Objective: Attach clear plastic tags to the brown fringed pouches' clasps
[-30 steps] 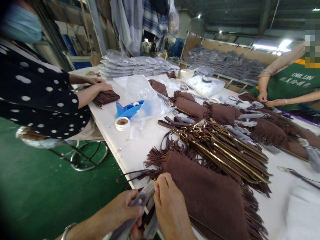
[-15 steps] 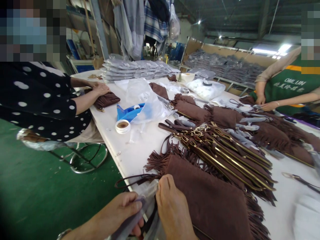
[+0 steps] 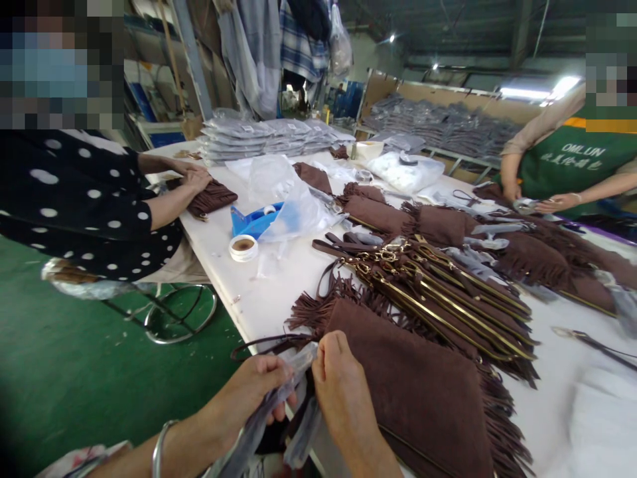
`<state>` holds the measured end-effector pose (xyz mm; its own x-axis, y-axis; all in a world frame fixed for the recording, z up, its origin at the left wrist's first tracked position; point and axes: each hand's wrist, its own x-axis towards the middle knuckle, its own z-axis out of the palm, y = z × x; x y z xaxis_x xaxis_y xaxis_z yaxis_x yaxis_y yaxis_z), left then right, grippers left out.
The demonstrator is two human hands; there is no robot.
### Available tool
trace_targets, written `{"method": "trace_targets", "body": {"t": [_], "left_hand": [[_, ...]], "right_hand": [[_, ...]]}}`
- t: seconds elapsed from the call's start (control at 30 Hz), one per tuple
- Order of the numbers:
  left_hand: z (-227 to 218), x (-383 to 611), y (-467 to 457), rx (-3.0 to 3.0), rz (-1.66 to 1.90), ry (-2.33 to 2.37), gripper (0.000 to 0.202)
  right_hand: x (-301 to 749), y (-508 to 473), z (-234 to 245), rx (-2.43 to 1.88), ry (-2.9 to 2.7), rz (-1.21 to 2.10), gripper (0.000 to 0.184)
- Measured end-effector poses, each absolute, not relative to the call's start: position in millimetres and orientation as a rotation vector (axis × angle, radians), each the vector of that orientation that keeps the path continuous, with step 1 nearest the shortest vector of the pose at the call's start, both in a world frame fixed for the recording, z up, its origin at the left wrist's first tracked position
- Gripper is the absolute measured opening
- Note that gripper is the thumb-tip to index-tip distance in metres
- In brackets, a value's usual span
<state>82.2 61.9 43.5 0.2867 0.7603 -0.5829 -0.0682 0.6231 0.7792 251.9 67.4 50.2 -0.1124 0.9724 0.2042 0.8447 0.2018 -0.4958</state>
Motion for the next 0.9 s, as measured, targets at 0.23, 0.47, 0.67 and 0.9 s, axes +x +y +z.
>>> {"method": "trace_targets", "body": {"t": [0.23, 0.47, 0.67, 0.9], "left_hand": [[44.6, 81.5, 64.8, 0.712, 0.645, 1.138, 0.027], [55.3, 80.6, 65.1, 0.652, 0.579, 1.120, 0.027], [47.7, 80.7, 58.5, 0.722, 0.602, 1.170, 0.024], [36.7, 86.7, 46.5, 0.981, 0.748, 1.304, 0.015]], "right_hand": [[256.7, 41.2, 73.8, -1.451, -2.222, 0.364, 0.041], [256.3, 43.0, 59.7, -1.266, -2.312, 0.383, 0.027], [256.1, 44.9, 62.2, -1.238, -2.340, 0.424, 0.024], [250.9, 46.4, 63.9, -1.357, -2.330, 0.499, 0.017]]}}
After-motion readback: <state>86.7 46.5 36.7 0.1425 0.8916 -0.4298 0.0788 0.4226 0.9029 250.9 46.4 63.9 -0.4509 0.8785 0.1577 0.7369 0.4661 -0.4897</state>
